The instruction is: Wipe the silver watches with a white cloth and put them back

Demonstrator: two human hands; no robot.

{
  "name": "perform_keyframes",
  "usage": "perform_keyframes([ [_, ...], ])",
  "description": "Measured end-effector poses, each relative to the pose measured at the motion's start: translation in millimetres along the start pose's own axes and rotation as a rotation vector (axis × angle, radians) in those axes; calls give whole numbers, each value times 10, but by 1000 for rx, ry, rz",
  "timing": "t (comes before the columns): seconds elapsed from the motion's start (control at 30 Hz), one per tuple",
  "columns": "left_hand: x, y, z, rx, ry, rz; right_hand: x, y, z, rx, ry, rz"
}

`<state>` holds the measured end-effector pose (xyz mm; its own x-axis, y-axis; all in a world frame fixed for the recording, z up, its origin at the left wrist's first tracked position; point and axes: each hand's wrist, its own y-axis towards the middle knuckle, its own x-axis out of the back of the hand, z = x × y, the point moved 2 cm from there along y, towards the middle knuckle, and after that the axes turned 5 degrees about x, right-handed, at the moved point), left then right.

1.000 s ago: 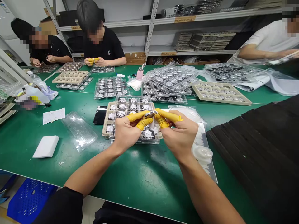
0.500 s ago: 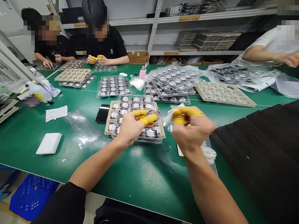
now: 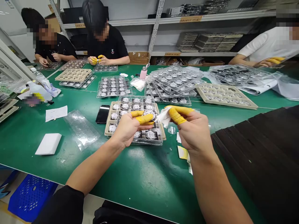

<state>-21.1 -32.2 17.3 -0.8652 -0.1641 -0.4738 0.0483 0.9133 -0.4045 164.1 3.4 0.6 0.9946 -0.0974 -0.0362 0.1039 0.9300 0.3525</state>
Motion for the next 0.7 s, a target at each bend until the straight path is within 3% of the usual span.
perform_keyframes([
  [0.13,19,11,3,-55,-5,-3,-142,-84,-27,-93,32,78],
  [0.27,36,47,37,-89,17,21,-294,-171,-108,-61,62,60],
  [0.43,247,295,-66,-163,201,-21,-140,-84,-89,175,-110,-299],
  [0.5,384,456,-98,-163,401,2,2,-14,-16,233,-166,-354],
  [0.6,542,653,-52,-140,901,7,153,43,96,227,-295,-248],
  [0.7,547,696,16,-280,1386,-94,204,22,169,226,-406,-207],
])
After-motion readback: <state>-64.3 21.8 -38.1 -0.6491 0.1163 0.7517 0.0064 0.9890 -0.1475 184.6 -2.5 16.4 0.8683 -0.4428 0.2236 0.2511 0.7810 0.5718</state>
